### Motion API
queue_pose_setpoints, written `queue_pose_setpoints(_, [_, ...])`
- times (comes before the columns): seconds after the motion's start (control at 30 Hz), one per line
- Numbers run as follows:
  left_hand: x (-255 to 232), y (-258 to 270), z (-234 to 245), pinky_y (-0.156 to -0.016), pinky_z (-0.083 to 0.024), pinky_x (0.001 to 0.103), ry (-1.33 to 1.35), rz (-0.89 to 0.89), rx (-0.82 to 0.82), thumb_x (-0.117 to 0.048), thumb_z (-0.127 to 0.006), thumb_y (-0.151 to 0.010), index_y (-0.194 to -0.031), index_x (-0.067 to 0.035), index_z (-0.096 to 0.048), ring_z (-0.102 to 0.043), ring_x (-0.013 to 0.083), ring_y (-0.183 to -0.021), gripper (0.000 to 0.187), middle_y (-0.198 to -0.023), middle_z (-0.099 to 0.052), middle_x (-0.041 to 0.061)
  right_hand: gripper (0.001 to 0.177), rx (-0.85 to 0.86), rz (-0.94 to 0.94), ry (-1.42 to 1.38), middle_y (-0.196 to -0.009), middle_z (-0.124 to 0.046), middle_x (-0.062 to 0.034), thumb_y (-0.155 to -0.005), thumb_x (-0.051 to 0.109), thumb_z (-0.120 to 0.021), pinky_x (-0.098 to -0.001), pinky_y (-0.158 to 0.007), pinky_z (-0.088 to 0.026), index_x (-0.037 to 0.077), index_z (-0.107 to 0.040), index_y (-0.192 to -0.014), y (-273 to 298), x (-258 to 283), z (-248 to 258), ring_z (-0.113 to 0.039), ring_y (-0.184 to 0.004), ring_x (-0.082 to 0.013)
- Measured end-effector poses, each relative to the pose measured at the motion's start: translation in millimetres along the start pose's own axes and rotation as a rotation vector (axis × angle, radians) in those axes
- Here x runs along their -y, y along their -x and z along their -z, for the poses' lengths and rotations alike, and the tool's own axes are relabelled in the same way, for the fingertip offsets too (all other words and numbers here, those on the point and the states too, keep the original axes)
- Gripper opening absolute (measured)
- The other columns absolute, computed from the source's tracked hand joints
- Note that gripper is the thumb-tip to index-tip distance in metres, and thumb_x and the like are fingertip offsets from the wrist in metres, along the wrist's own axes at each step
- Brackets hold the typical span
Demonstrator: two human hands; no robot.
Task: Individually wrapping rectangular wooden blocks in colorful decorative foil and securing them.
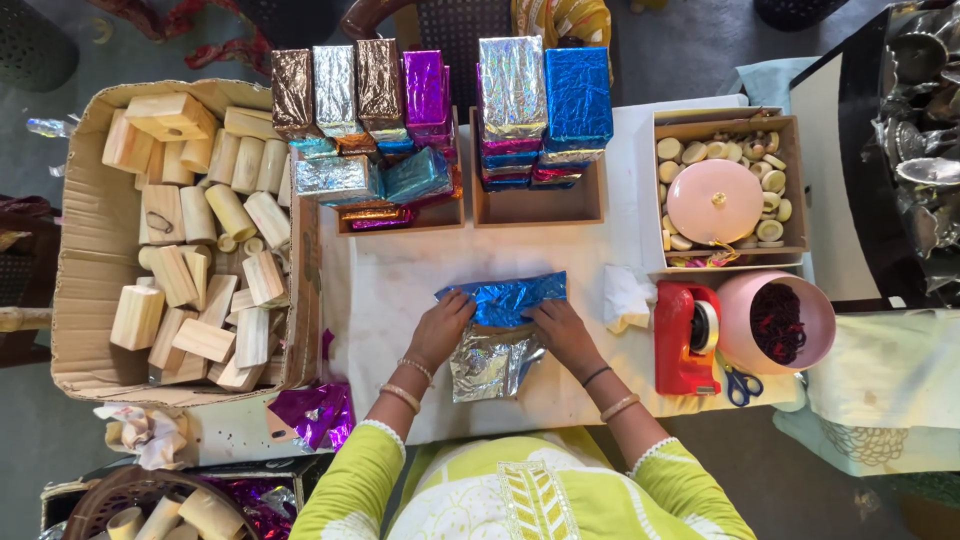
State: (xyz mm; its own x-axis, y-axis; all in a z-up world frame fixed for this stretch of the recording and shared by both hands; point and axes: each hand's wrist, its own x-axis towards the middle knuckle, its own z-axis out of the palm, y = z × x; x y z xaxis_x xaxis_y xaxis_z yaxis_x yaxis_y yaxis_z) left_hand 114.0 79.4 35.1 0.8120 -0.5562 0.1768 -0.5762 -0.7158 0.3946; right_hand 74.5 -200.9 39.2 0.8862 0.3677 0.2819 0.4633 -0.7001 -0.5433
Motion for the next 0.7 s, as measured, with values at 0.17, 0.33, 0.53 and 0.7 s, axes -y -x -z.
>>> queue_pose_setpoints(0.17, [5.4, 26.6, -12.6, -0.097, -0.054, 0.041, 0.0, -0.014, 0.088, -0.008, -0.061, -0.089, -0.126, -0.006, -0.065, -0.054, 0.0334, -0.133, 0.037, -0.127, -0.065, 0.015, 0.032, 0.046, 0.039, 0.054, -0.102, -0.063, -0.0084, -0.074, 0.005, -0.07, -0.0396, -0.092, -0.051, 0.008, -0.069, -0.105, 11.5, 4.5, 3.2, -0.061, -0.101, -0.0293])
queue_pose_setpoints(0.33, [14.8, 39.2, -20.4, -0.104, -0.049, 0.041, -0.047, -0.085, 0.129, -0.014, -0.061, -0.091, -0.132, -0.007, -0.063, -0.052, 0.0361, -0.133, 0.042, -0.13, -0.063, 0.019, 0.036, 0.104, 0.05, 0.094, -0.1, -0.063, -0.0081, -0.068, 0.005, -0.071, -0.0378, -0.09, -0.053, 0.009, -0.069, -0.104, 10.7, 6.3, 8.0, -0.061, -0.102, -0.0281])
queue_pose_setpoints(0.53, [24.3, 52.5, -17.6, -0.109, -0.046, 0.041, -0.099, -0.126, 0.091, -0.013, -0.061, -0.091, -0.13, -0.008, -0.066, -0.05, 0.0343, -0.136, 0.04, -0.134, -0.061, 0.02, 0.033, 0.074, 0.036, 0.094, -0.106, -0.065, -0.0064, -0.073, 0.003, -0.07, -0.0362, -0.086, -0.054, 0.009, -0.069, -0.105, 16.3, 8.5, 4.7, -0.062, -0.107, -0.0268])
queue_pose_setpoints(0.7, [36.0, 74.2, -8.2, -0.107, -0.048, 0.039, -0.099, -0.086, 0.086, -0.006, -0.059, -0.084, -0.121, -0.007, -0.068, -0.051, 0.034, -0.138, 0.038, -0.136, -0.061, 0.016, 0.028, 0.107, -0.026, 0.142, -0.101, -0.064, -0.0055, -0.071, 0.002, -0.068, -0.0361, -0.086, -0.055, 0.01, -0.066, -0.098, 17.0, 12.5, -0.7, -0.062, -0.107, -0.0266])
